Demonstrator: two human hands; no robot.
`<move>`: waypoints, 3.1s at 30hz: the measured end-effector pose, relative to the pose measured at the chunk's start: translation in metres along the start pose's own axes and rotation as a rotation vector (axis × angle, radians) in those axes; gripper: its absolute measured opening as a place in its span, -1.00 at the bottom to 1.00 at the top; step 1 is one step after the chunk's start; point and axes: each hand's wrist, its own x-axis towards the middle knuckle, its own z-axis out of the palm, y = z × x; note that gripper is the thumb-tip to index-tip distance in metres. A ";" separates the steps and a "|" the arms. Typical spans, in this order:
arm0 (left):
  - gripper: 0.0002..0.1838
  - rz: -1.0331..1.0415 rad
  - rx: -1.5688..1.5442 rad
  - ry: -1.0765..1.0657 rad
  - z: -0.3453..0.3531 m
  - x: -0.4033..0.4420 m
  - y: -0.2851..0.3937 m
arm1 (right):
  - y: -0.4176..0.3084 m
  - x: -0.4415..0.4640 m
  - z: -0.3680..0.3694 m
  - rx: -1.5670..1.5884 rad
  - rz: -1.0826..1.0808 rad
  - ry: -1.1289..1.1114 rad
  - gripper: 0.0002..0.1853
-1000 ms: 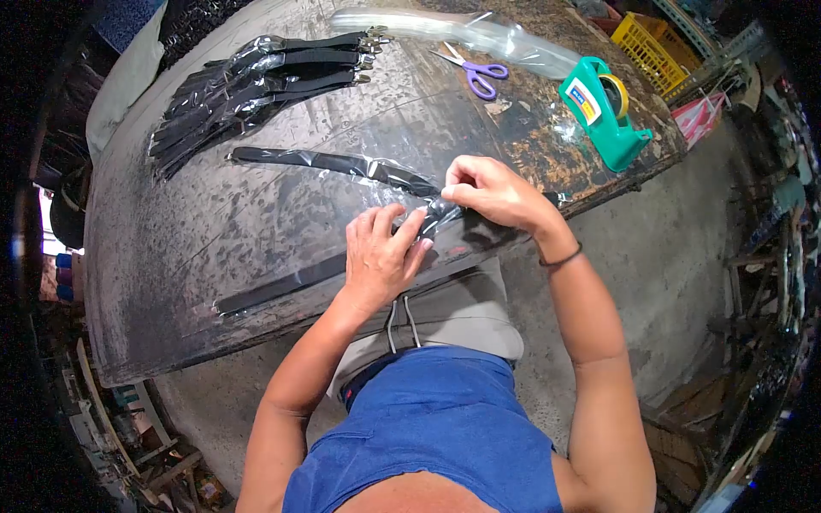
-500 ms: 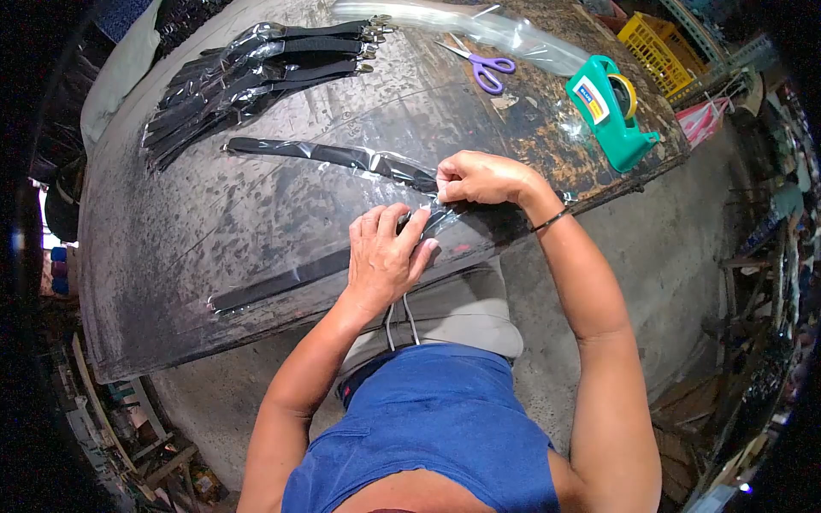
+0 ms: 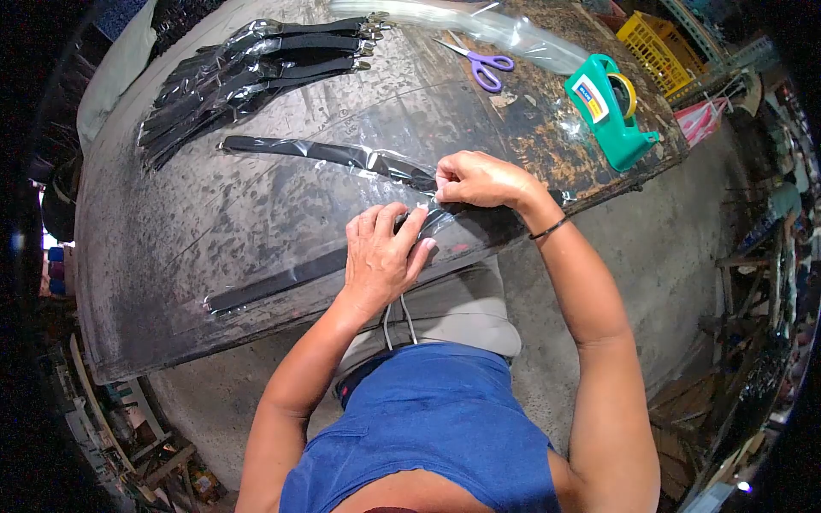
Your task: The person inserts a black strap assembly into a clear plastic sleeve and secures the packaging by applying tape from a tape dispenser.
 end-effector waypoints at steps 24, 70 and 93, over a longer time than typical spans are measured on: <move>-0.45 -0.004 0.008 -0.021 0.000 -0.001 0.001 | 0.007 -0.007 0.008 -0.023 0.100 0.378 -0.57; -0.61 -0.083 -0.263 0.220 -0.036 -0.021 -0.032 | 0.008 -0.066 0.096 -0.747 -0.117 0.536 -0.27; -0.73 -0.420 0.145 -0.439 -0.180 -0.056 -0.222 | 0.006 -0.066 0.095 -0.679 -0.049 0.496 -0.26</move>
